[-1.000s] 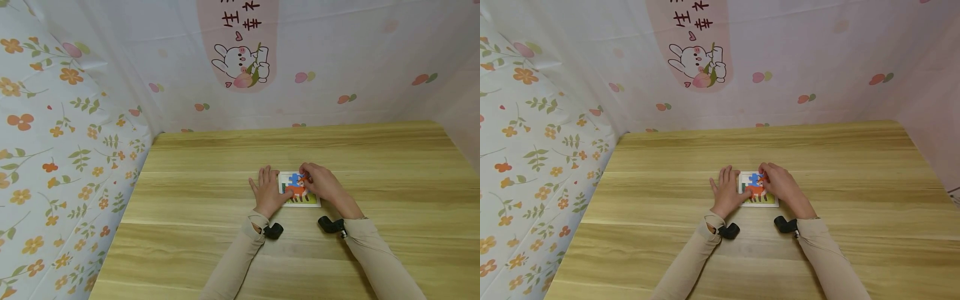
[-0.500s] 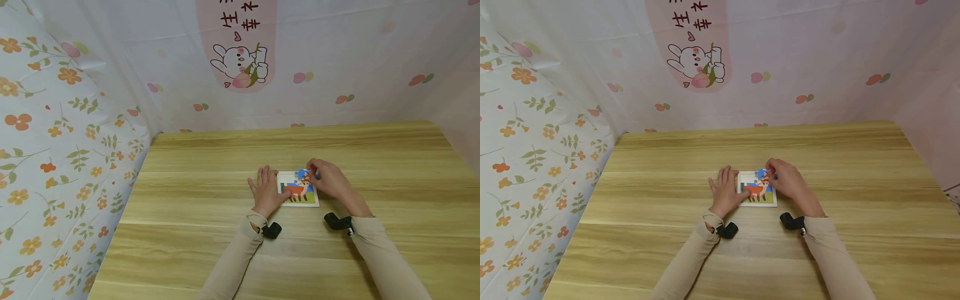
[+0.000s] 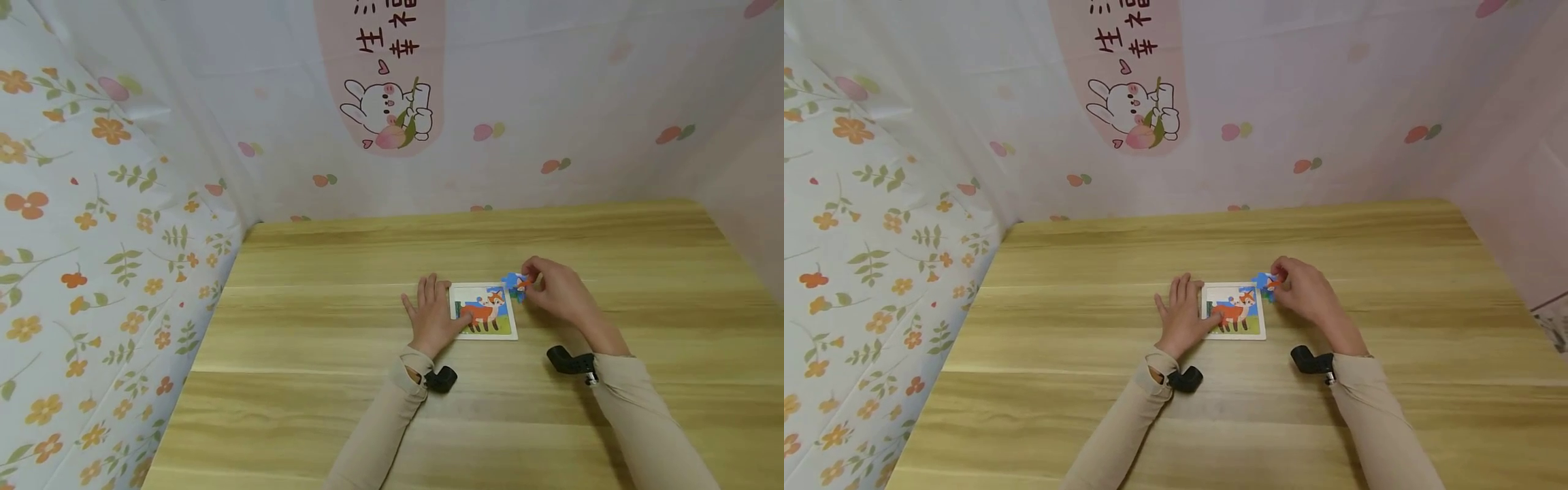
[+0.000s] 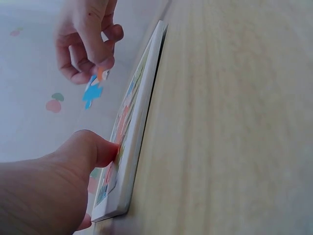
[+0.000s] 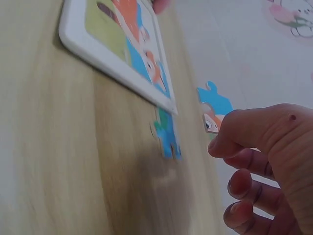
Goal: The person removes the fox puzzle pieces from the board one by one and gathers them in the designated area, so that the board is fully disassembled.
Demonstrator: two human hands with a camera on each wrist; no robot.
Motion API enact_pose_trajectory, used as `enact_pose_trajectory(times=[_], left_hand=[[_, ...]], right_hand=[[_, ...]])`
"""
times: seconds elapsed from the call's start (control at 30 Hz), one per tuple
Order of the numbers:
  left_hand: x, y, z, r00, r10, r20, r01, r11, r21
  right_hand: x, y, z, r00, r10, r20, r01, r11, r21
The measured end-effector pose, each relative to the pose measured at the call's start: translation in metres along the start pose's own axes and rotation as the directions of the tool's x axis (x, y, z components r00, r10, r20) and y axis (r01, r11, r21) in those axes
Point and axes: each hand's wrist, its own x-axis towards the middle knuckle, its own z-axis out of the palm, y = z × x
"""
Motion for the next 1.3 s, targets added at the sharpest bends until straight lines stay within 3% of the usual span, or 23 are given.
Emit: enact_pose_trajectory(times=[0.2, 0.53, 0.83, 1.1, 1.3], left_hand=[[0.000, 0.001, 0.001, 1.000, -0.001, 0.005, 0.001, 1.000, -0.002], [-0.007, -0.001, 0.002, 1.000, -0.001, -0.004, 0.001, 1.000, -0.003], [-0.004, 0.000, 0.000, 0.999, 0.015, -0.037, -0.016, 1.000, -0.016], [-0.003, 0.001, 0.002, 1.000, -0.008, -0.004, 0.008, 1.000, -0.004], [-0.003, 0.000, 0.001, 1.000, -0.012, -0.005, 0.012, 1.000, 0.006]], right_hand=[[-0.005, 0.012, -0.009, 1.000, 0.016, -0.003, -0.016, 1.000, 0.009], [-0.015, 0.025, -0.022, 0.997, 0.049, 0.067, -0.050, 0.999, 0.018], [-0.015, 0.033, -0.028, 0.988, 0.090, 0.127, -0.092, 0.996, 0.007], [-0.014, 0.039, -0.025, 0.969, 0.141, 0.202, -0.165, 0.981, 0.106], [-0.015, 0.045, -0.022, 0.968, 0.143, 0.208, -0.172, 0.977, 0.128]])
